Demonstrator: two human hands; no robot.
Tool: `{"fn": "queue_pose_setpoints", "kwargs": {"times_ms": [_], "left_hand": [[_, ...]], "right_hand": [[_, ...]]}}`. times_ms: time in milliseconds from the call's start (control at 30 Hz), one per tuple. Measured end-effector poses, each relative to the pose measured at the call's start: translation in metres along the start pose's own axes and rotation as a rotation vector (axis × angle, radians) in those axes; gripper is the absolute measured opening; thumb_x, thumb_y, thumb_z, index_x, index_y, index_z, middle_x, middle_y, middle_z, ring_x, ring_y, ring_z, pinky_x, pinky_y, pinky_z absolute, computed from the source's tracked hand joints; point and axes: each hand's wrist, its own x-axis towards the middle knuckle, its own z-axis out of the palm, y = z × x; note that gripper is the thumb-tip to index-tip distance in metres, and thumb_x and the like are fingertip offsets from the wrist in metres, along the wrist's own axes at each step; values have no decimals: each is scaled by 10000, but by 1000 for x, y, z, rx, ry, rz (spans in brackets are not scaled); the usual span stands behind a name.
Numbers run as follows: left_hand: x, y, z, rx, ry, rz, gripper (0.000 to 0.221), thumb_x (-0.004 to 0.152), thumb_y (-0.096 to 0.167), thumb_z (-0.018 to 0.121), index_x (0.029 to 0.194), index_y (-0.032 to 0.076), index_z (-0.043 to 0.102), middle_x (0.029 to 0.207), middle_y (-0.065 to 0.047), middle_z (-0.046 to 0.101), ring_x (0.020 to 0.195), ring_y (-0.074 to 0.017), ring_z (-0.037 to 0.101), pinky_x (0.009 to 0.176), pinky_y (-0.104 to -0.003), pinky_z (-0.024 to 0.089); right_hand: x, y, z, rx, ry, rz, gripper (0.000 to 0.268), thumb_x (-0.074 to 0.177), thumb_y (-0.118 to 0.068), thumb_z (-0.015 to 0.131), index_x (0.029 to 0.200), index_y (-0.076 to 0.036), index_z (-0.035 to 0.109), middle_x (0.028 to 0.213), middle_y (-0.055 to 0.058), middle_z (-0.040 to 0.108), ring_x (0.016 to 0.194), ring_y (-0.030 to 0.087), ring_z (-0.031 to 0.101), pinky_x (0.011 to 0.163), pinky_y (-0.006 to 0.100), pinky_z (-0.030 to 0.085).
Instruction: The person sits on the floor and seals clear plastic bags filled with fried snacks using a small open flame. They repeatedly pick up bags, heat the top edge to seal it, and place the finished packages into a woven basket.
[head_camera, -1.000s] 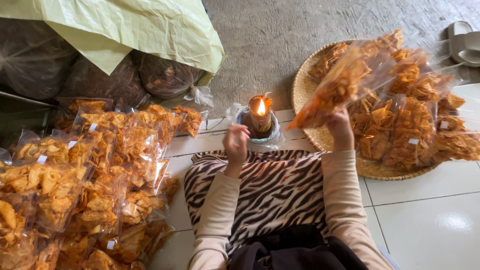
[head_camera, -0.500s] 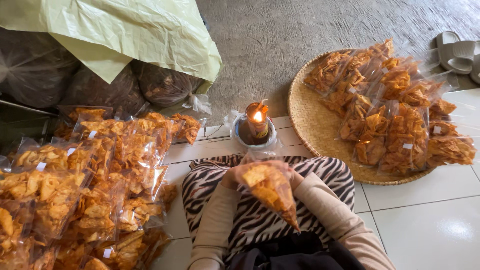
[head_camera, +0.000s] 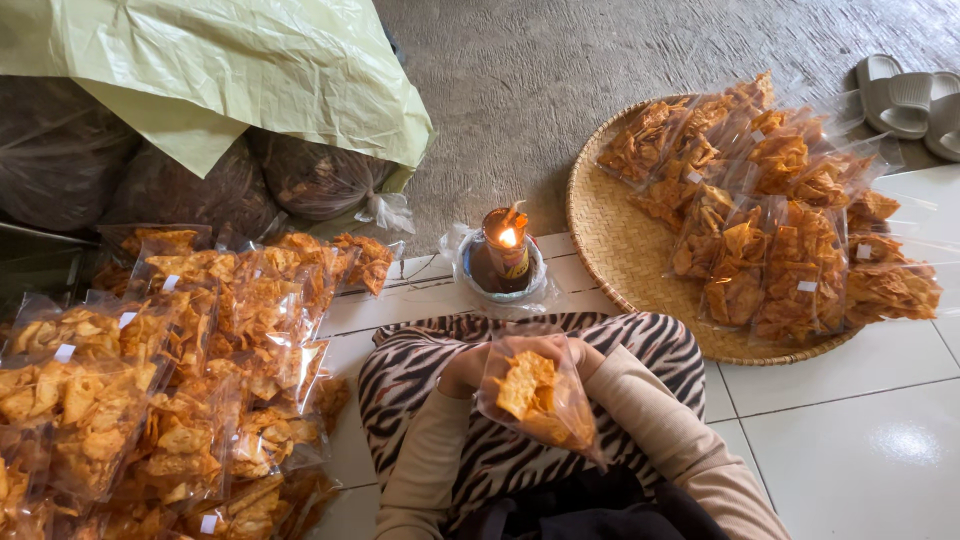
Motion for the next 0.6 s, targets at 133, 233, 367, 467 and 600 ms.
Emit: {"fn": "queue_pose_setpoints", "kwargs": {"times_ms": [133, 233, 367, 467, 600], "left_hand": [[-42, -26, -4, -251, 215, -20, 625, 924, 248, 767, 1443, -10, 531, 1398, -174, 587, 1281, -245, 570, 1112, -374, 452], [-64, -48, -18, -408, 431, -31, 587, 937, 230, 749, 1424, -12, 527, 1371, -179, 599, 1242, -250, 602, 1073, -379, 491], [-70, -52, -44, -560, 648, -16, 535, 955, 206, 724, 1399, -16, 522, 1336, -187, 614, 1191, -258, 644, 1020, -385, 543], [-69, -36, -49, -367, 632, 127, 614, 889, 161, 802, 1402, -2, 508, 1320, -172, 619, 1183, -254, 653, 1018, -399, 558], [-38, -26, -36, 328, 738, 156, 818, 755, 49, 911, 1461, 4, 501, 1334, -146, 635, 1208, -216, 639, 1052, -386, 548]], "right_hand": [[1, -3, -12, -29, 43, 19, 579, 867, -141, 741, 1402, -45, 540, 1335, 116, 623, 1231, 202, 604, 1060, 375, 480], [-5, -7, -20, -59, 96, 12, 579, 870, -162, 750, 1400, -47, 547, 1337, 116, 626, 1233, 197, 604, 1069, 375, 474], [-17, -24, -32, -134, 245, -127, 469, 943, -163, 690, 1368, 12, 601, 1329, 140, 668, 1239, 207, 639, 1114, 389, 498], [-24, -40, -39, -212, 498, -182, 465, 935, -149, 710, 1357, 8, 596, 1311, 147, 674, 1209, 225, 648, 1097, 407, 507], [-43, -54, -36, -289, 753, -190, 564, 905, -212, 796, 1364, 50, 600, 1292, 182, 675, 1174, 263, 635, 1055, 446, 493]]}}
